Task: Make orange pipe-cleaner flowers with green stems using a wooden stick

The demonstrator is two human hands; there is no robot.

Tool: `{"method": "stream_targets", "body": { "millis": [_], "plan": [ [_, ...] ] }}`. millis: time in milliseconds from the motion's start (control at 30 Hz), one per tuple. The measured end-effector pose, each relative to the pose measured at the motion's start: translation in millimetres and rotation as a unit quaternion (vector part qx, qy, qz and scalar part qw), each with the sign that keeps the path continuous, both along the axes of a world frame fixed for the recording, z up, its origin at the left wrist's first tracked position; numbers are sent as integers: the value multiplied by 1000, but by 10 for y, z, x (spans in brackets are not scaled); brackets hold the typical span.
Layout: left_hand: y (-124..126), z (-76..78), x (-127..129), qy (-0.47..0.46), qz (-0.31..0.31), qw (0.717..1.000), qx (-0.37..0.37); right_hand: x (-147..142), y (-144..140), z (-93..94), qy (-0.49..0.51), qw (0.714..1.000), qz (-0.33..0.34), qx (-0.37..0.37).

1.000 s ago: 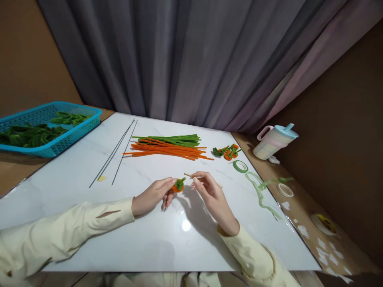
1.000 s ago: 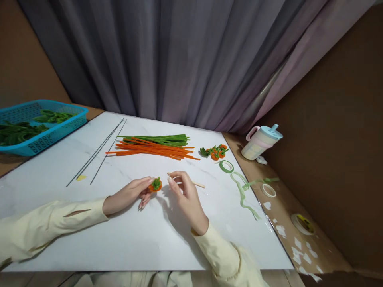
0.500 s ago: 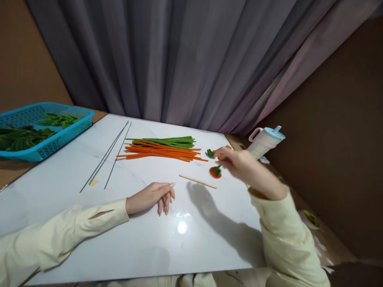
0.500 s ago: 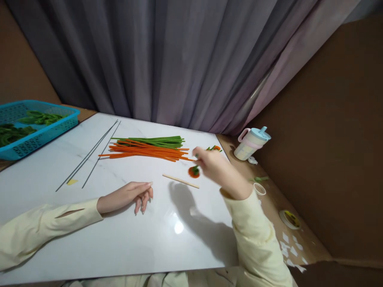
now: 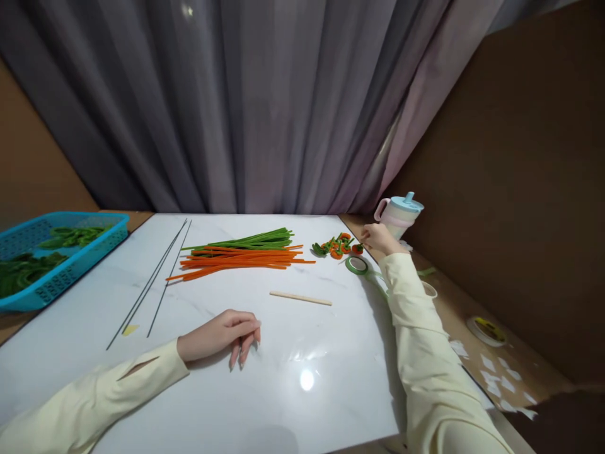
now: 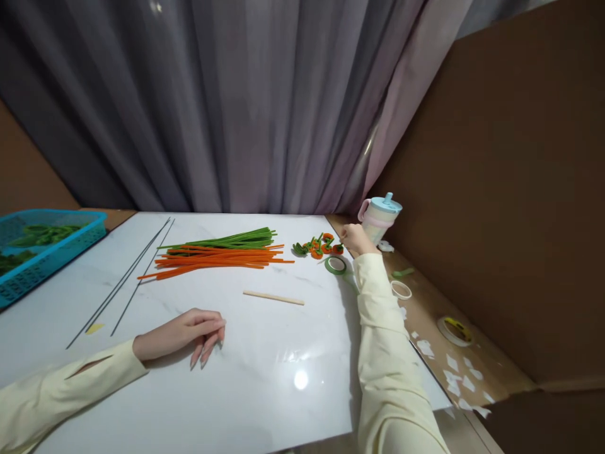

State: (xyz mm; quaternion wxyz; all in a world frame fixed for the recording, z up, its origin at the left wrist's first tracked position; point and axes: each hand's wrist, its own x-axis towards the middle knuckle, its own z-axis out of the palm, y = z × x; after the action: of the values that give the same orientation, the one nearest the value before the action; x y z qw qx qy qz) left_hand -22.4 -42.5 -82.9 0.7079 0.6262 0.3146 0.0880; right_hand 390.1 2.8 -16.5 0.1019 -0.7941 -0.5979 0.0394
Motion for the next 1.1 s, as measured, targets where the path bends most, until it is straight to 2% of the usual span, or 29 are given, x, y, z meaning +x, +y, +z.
{"method": "stream_targets", "body": {
  "millis": [133, 367, 533, 667, 767, 833, 900, 967, 1033, 1100],
  "plan": [
    [3, -3, 3, 3, 0, 1000, -8, 14, 98, -141, 19, 998, -21, -50],
    [6, -7, -1, -5, -7, 1000, -15, 32, 213, -218, -12, 996, 14, -84],
    [21, -11, -7, -12, -12, 1000, -17, 4, 295, -266, -83, 993, 54, -66],
    [25, -28, -19, -11, -14, 1000, -21, -97, 296, -266, -133, 989, 57, -29],
    [33, -29, -19, -12, -13, 999, -31, -166, 254, -149, -160, 985, 58, 16],
    [51, 9, -7, -16, -8, 999, -31, -236, 197, 19, -176, 980, 66, 61],
    [76, 104, 14, -22, 11, 1000, 5, -386, 97, 235, -188, 971, 89, 116],
    [95, 263, 37, -31, 57, 994, 83, -657, -61, 446, -190, 956, 134, 178],
    [97, 460, 56, -61, 119, 977, 163, -1039, -275, 602, -174, 894, 255, 325],
    [79, 642, 66, -92, 154, 953, 245, -1460, -514, 678, -178, 842, 365, 356]
  ]
}}
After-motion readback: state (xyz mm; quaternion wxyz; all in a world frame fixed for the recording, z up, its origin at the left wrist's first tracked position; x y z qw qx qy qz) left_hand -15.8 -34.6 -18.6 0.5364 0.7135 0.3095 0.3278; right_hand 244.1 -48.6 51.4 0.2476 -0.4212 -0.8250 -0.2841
